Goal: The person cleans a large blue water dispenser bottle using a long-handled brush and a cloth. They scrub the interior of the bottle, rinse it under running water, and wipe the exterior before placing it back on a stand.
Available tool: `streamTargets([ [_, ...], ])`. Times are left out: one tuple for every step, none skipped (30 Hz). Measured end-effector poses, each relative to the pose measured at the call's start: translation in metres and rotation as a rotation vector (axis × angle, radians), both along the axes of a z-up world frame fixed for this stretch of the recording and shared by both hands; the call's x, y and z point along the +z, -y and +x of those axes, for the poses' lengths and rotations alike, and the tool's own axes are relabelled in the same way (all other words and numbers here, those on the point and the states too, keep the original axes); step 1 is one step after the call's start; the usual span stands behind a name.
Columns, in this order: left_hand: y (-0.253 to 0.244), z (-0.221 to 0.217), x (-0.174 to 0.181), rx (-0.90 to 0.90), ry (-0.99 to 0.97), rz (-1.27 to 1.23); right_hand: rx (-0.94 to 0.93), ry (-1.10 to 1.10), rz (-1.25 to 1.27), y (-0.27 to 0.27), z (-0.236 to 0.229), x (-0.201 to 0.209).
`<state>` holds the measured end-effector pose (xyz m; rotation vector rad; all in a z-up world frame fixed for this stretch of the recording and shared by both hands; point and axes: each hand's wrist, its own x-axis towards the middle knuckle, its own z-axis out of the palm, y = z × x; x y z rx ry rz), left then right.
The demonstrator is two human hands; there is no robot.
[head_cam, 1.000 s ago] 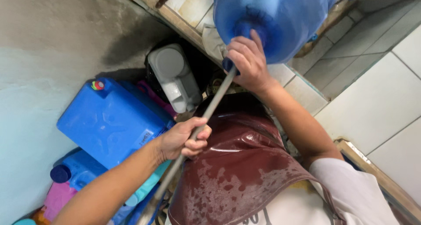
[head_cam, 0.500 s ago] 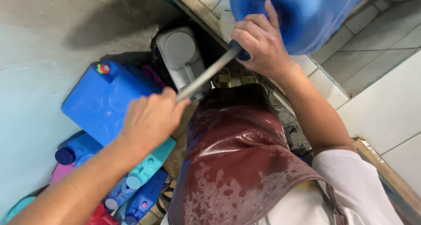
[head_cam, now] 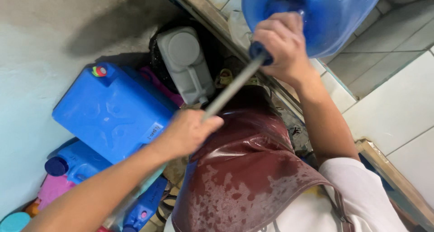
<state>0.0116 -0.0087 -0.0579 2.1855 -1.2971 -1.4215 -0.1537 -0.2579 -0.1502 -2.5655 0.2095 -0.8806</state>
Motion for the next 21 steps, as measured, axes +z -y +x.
streamTargets([
  [0.002, 0.008, 0.003, -0.081, 0.184, -0.068, -0.004, -0.035, -0.038, -0.001, 0.002, 0.0],
  [0.004, 0.019, 0.01, -0.144, 0.333, -0.04, 0.001, -0.063, -0.077, -0.001, 0.008, 0.0],
  [0.005, 0.031, 0.018, -0.207, 0.481, -0.011, -0.009, -0.049, -0.103, 0.003, 0.013, 0.0],
  [0.005, 0.039, 0.024, -0.246, 0.563, -0.019, -0.018, -0.042, -0.12, 0.002, 0.017, -0.001],
  [0.005, 0.045, 0.029, -0.286, 0.646, -0.027, -0.027, -0.035, -0.138, 0.002, 0.02, -0.002],
  [0.005, 0.047, 0.033, -0.325, 0.726, -0.039, -0.037, -0.023, -0.118, 0.001, 0.021, -0.002],
  [0.005, 0.048, 0.035, -0.318, 0.714, -0.034, -0.048, -0.011, -0.097, -0.001, 0.021, -0.002],
  [0.006, 0.048, 0.038, -0.306, 0.713, -0.035, -0.058, 0.01, -0.085, 0.002, 0.024, 0.001],
  [0.007, 0.045, 0.04, -0.294, 0.711, -0.036, -0.063, 0.0, -0.096, 0.001, 0.026, 0.004],
  [0.008, 0.042, 0.041, -0.238, 0.604, -0.016, -0.072, -0.009, -0.107, -0.001, 0.028, 0.006],
  [0.009, 0.036, 0.04, -0.183, 0.496, 0.004, -0.081, -0.018, -0.117, -0.002, 0.027, 0.009],
  [0.009, 0.029, 0.039, -0.128, 0.383, 0.028, -0.072, -0.027, -0.104, -0.004, 0.025, 0.01],
  [0.009, 0.021, 0.038, -0.058, 0.23, 0.055, -0.064, -0.037, -0.091, -0.005, 0.02, 0.012],
  [0.009, 0.016, 0.038, 0.002, 0.076, 0.082, -0.063, -0.047, -0.074, -0.007, 0.016, 0.013],
  [0.009, 0.014, 0.038, 0.063, -0.078, 0.108, -0.035, -0.04, -0.069, -0.007, 0.015, 0.012],
  [0.01, 0.011, 0.037, -0.011, 0.084, 0.133, -0.01, -0.039, -0.066, -0.006, 0.009, 0.012],
  [0.012, 0.012, 0.038, -0.084, 0.246, 0.154, 0.015, -0.038, -0.063, -0.004, 0.005, 0.012],
  [0.013, 0.015, 0.038, -0.154, 0.415, 0.166, 0.032, -0.054, -0.084, 0.0, 0.007, 0.011],
  [0.012, 0.02, 0.04, -0.236, 0.557, 0.112, 0.049, -0.07, -0.105, 0.0, 0.011, 0.011],
  [0.01, 0.029, 0.043, -0.307, 0.71, 0.061, 0.075, -0.074, -0.128, 0.002, 0.019, 0.011],
  [0.007, 0.035, 0.044, -0.377, 0.863, 0.01, 0.048, -0.059, -0.123, 0.006, 0.026, 0.012],
])
